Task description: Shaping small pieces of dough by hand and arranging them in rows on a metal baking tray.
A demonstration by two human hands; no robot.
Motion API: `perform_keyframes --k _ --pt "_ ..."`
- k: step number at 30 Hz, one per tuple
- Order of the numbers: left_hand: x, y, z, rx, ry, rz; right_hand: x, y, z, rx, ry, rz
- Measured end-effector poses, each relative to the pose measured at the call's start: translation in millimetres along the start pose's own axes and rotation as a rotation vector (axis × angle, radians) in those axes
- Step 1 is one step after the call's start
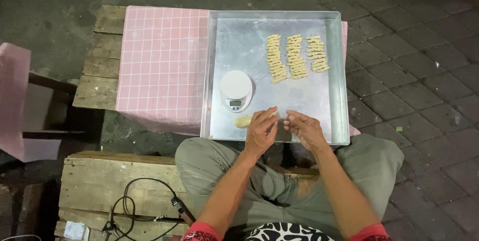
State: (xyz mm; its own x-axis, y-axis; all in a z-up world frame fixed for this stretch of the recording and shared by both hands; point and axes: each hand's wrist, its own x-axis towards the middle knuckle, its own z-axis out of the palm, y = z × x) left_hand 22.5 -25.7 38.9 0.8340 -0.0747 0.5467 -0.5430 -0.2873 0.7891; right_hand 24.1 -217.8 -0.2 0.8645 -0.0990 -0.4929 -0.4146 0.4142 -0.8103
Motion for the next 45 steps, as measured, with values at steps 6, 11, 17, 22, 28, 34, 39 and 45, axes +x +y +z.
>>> perform_keyframes --k 6,11,17,22,28,34,39,45 --pt "-0.2 -1.8 -1.4 -0.001 -0.007 0.001 7.2 5.0 -2.7 0.042 0.051 -0.007" --pt "1.9 2.4 -3.5 0.001 -0.033 -0.023 1.3 2.2 6.6 -0.087 0.090 0.012" --pt "-1.7 -0.7 -4.4 0.069 -0.264 0.039 -17.9 -12.3 14.7 -0.386 -0.067 -0.026" --pt "-6.2 9.5 8.9 -0.207 -0.178 -0.152 -15.6 -3.1 5.6 -0.436 -0.178 -0.046" --pt "-17.9 -32.9 8.7 -0.046 -0.239 -0.351 -20.5 -9.0 15.5 -0.244 -0.129 -0.045" --pt "-22.7 -39.3 12.4 -0.274 -0.286 -0.659 -4.0 10.0 3.9 -0.123 -0.082 -0.083" --pt "-9.1 -29.5 12.7 -0.388 -0.146 -0.930 -6.9 10.1 1.8 -0.049 -0.062 -0.120" --pt "-3.6 -29.3 9.5 -0.522 -0.033 -0.974 -11.2 4.1 6.5 -0.190 -0.117 -0.182"
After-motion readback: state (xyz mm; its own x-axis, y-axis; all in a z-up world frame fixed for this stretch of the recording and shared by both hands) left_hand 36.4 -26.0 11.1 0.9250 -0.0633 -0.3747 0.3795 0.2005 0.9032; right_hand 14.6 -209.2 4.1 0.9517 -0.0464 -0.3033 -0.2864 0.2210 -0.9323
